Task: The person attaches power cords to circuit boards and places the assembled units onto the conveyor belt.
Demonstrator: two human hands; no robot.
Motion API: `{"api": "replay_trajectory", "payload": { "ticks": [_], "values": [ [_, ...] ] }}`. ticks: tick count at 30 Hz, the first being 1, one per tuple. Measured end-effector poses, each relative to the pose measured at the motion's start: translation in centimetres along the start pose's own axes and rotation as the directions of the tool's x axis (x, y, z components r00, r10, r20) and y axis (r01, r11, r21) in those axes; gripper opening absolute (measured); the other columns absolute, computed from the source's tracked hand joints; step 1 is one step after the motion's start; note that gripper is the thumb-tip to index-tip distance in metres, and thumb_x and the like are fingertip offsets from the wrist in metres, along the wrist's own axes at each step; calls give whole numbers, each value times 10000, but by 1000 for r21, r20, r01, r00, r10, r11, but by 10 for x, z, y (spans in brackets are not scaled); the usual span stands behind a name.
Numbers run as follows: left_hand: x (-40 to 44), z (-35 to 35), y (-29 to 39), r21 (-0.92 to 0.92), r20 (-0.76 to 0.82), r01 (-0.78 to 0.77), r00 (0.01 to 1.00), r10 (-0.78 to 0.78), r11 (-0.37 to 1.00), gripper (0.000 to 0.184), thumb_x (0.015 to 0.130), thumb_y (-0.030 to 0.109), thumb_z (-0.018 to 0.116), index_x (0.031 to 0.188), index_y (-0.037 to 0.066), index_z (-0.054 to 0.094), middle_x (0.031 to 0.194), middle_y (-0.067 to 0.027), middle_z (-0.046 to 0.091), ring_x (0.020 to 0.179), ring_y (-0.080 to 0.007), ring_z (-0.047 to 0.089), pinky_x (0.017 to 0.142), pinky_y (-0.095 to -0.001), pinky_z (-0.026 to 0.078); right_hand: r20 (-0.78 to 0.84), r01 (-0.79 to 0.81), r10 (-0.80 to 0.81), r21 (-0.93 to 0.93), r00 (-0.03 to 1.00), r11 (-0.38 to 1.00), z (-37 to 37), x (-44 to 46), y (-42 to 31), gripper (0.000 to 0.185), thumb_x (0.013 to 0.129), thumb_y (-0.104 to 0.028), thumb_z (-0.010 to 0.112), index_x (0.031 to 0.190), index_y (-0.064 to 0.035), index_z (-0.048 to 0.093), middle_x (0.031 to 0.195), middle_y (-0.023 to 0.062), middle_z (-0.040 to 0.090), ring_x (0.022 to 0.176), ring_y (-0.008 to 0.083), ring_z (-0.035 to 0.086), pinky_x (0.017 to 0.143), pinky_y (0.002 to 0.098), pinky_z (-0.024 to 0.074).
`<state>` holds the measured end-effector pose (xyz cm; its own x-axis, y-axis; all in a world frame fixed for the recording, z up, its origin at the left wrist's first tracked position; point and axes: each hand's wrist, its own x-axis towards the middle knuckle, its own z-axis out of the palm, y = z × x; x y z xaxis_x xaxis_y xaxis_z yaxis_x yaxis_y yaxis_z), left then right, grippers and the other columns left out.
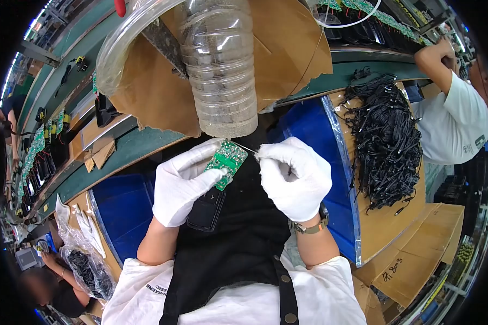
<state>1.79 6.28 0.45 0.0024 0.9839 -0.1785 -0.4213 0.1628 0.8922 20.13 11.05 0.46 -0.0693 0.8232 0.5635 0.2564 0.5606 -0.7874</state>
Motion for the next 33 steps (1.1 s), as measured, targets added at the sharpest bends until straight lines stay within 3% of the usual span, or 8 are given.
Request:
{"api": "replay_trajectory", "payload": {
  "ticks": [13,20,23,25,33],
  "values": [
    [1,0,-5,67,-40,-129,990,132,989,428,739,-121,704,1153,-111,594,1291,-214,537,1114,-234,581,966,-355,475,2,-18,18,-23,1000,1000,2,1,-1,188,680,125,644,788,-26,675,609,39,584,452,60,458,420,200,327],
    [1,2,0,88,-29,-118,992,121,989,424,740,-120,704,1149,-116,593,1290,-217,537,1109,-237,582,965,-350,473,10,-54,54,-10,998,998,4,0,0,187,687,124,643,795,-25,680,607,33,582,457,54,469,420,198,328],
    [2,-1,1,23,-23,-60,998,61,998,442,754,-105,701,1175,-117,569,1244,-206,570,1056,-233,612,906,-349,521,14,-90,90,6,996,996,4,0,0,183,687,122,643,794,-22,678,605,33,580,456,54,469,420,198,328],
    [2,-1,5,-112,2,84,996,-85,990,436,781,-127,665,1200,-126,542,1281,-205,544,1099,-217,587,903,-313,518,12,-46,46,5,999,999,4,0,1,179,687,120,646,795,-20,678,602,34,578,454,57,467,419,199,328],
    [2,-3,10,-84,29,178,984,-176,981,419,811,-105,645,1214,-124,531,1204,-189,598,1053,-211,614,881,-320,536,26,-5,5,-24,1000,1000,3,0,-2,186,685,115,654,802,-28,669,597,37,575,449,72,469,416,206,334]
  ]
}}
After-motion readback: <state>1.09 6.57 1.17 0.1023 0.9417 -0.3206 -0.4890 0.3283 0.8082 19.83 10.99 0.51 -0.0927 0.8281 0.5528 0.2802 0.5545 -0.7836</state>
